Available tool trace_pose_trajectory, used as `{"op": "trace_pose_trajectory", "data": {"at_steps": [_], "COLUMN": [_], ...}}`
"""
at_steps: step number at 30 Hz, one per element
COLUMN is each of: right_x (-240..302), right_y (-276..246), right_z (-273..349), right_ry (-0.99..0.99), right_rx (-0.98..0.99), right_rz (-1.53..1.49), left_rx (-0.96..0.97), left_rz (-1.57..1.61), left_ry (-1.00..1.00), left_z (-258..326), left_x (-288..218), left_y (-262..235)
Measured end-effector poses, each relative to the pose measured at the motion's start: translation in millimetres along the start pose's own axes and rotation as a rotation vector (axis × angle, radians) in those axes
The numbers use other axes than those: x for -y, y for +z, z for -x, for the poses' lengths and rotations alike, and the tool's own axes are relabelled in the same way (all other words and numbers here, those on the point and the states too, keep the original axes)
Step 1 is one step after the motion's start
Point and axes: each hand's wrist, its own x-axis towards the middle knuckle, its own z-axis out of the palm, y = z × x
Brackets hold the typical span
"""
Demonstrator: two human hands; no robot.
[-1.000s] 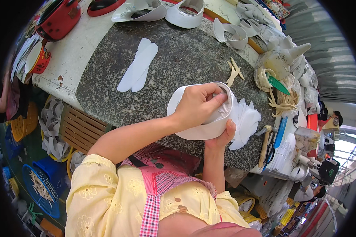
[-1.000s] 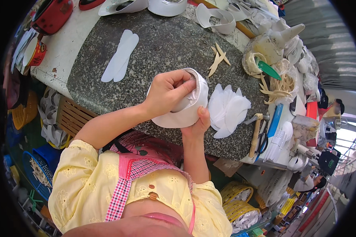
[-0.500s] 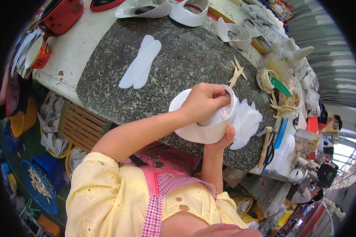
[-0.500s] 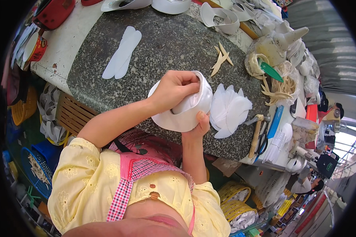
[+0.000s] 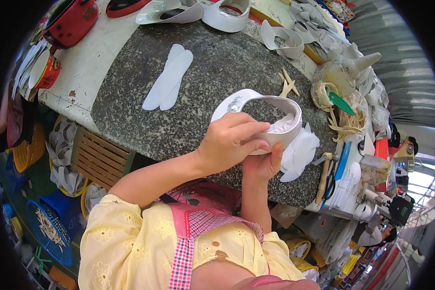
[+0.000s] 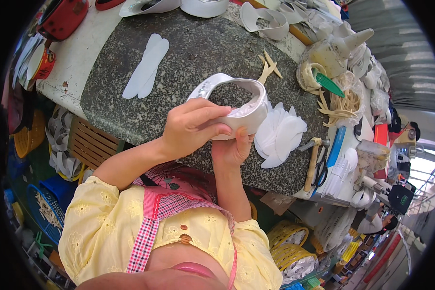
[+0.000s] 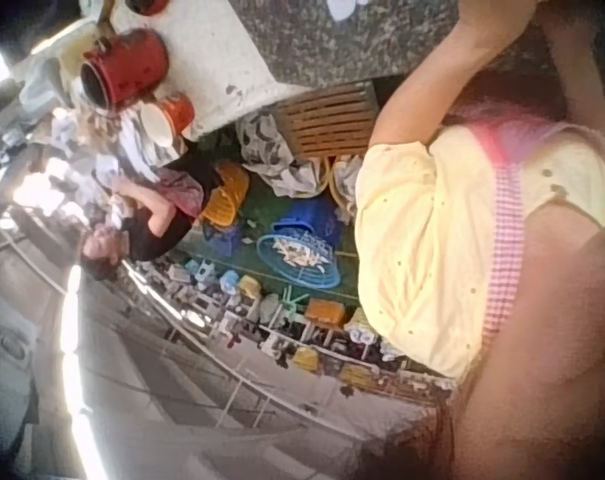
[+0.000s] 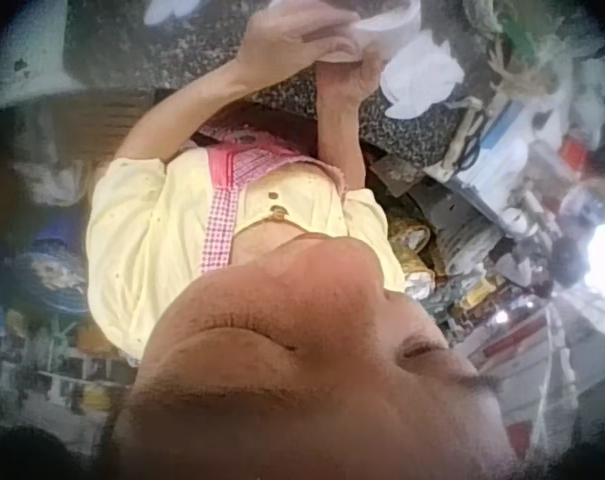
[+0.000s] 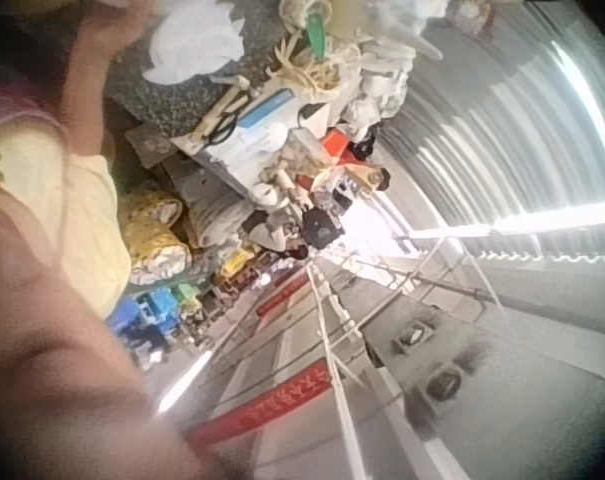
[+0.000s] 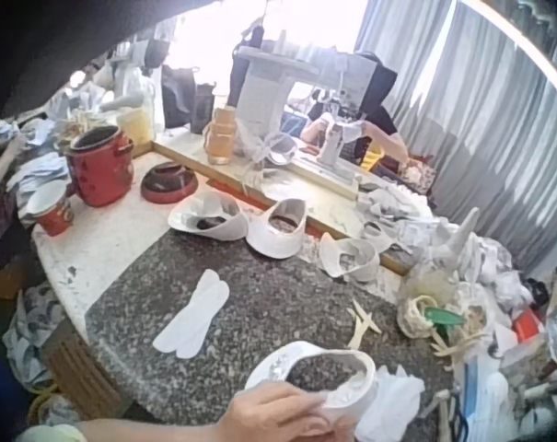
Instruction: The person assembles shoe uppers by inserting and folding lining materials into the upper structures by hand, pressing the edges together, and retrieving heated insert pieces from a cooker.
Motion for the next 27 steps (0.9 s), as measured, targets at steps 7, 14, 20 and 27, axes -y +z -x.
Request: {"op": "trace_pose_trajectory", "data": {"at_steps": [7, 14, 20, 27], "right_x": [3.5, 3.0, 41.1, 83.8], "right_y": [-5.7, -9.5, -13.3, 19.6], "right_z": [-8.8, -2.6, 26.7, 9.3], "right_ry": [-0.262, -0.412, -0.486, -1.332], "right_rx": [0.065, 0.085, 0.225, 0.759], "right_rz": [0.281, 0.585, 0.629, 1.676], "left_rx": [0.171, 0.240, 0.537, 0.688], "left_rz": [0.294, 0.231, 0.272, -0.366], "left_ry": [-0.401, -0.260, -0.018, 0.797], "left_z": [-10.3, -15.9, -51.2, -66.1], "left_x": [-6.6, -2.5, -11.2, 10.9], "left_y": [-12.8, -13.4, -34.3, -35.9]}}
